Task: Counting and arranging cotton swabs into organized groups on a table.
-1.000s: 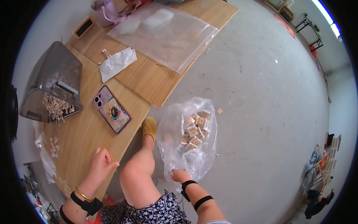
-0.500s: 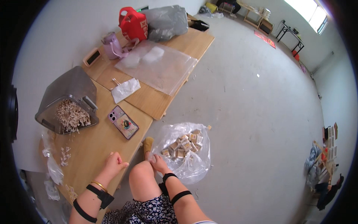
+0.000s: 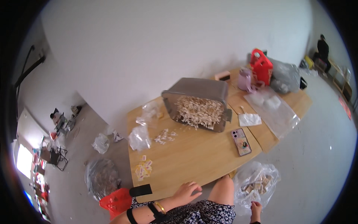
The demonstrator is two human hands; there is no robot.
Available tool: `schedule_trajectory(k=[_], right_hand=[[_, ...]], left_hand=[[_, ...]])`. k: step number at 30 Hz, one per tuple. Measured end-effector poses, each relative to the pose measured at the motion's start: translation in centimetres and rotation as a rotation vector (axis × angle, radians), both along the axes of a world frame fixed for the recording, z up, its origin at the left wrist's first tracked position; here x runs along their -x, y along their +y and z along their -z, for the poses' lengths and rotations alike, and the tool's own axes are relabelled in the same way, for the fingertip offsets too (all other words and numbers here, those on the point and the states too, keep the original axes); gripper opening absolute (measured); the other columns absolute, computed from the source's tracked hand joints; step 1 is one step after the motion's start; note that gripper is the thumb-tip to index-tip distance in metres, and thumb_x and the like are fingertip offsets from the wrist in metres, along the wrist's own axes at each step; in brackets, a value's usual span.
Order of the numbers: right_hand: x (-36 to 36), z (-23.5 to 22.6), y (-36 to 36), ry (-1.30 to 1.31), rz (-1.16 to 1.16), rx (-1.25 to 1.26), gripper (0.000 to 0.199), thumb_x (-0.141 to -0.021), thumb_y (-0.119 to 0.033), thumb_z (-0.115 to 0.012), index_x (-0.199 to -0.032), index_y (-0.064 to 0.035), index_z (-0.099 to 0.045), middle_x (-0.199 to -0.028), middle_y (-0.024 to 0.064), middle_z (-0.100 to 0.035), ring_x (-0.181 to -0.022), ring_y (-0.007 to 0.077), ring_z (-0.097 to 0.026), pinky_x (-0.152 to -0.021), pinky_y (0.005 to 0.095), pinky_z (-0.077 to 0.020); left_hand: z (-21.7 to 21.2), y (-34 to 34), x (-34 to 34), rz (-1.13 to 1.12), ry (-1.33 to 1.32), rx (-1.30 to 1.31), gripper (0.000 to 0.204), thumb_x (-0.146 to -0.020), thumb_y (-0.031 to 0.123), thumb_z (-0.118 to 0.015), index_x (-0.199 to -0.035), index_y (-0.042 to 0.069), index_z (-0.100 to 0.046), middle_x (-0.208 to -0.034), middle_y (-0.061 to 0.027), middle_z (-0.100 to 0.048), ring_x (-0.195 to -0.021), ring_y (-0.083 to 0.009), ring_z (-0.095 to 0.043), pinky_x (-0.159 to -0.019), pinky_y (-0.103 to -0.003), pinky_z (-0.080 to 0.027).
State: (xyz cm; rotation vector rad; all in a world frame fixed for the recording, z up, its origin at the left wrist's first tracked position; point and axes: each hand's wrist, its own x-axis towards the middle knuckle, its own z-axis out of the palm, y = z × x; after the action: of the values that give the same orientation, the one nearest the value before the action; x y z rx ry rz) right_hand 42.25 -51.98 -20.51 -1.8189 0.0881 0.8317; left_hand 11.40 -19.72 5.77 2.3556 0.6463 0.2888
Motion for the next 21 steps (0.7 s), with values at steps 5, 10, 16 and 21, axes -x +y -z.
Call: schedule_trajectory(k=[5, 10, 16, 21], right_hand=[[-1.4, -6.0, 4.6, -0.046, -0.054, -0.158, 0.011, -0.091, -0.007, -0.062, -0.095, -0.0015, -0.071, -0.071, 0.0005, -0.062, -0.06, 0.0092, -0.056, -0.055, 0.0238, -0.0465], [2.2, -15.4, 16.1, -0.195, -0.33, -0.257, 0.016, -0.095, -0.014, -0.062, -0.102, -0.0017, -0.071, -0.075, 0.0026, -0.064, -0.066, 0.0114, -0.06, -0.063, 0.0233, -0.0501], [10.1, -23.3, 27.5, -0.145, -0.897, -0.344, 0.026, -0.1, -0.024, -0.063, -0.114, -0.0028, -0.068, -0.095, 0.0034, -0.07, -0.089, 0.012, -0.065, -0.081, 0.0271, -0.052], [15.5, -25.4, 36.6, -0.219, -1.129, -0.254, 0.029, -0.101, -0.03, -0.061, -0.114, -0.0051, -0.068, -0.105, 0.0015, -0.069, -0.099, 0.0103, -0.062, -0.088, 0.0249, -0.0484]], left_hand=[[0.7, -1.2, 10.3, -0.2, 0.014, 0.06, 0.021, -0.091, 0.027, -0.068, -0.098, 0.006, -0.064, -0.097, -0.0104, -0.067, -0.093, -0.0299, -0.066, -0.082, -0.041, -0.053], [1.3, -2.0, 15.6, -0.465, -0.107, 0.196, 0.02, -0.091, 0.026, -0.069, -0.097, 0.007, -0.066, -0.097, -0.0105, -0.068, -0.093, -0.0299, -0.067, -0.083, -0.04, -0.053], [2.3, 0.6, 16.9, -0.603, -0.108, -0.057, 0.02, -0.092, 0.028, -0.066, -0.1, 0.009, -0.066, -0.098, -0.0101, -0.066, -0.099, -0.0313, -0.062, -0.085, -0.045, -0.048], [5.9, 5.2, 15.7, -0.723, -0.114, -0.126, 0.017, -0.091, 0.024, -0.064, -0.102, 0.011, -0.065, -0.106, -0.0092, -0.064, -0.103, -0.0322, -0.058, -0.089, -0.046, -0.044]])
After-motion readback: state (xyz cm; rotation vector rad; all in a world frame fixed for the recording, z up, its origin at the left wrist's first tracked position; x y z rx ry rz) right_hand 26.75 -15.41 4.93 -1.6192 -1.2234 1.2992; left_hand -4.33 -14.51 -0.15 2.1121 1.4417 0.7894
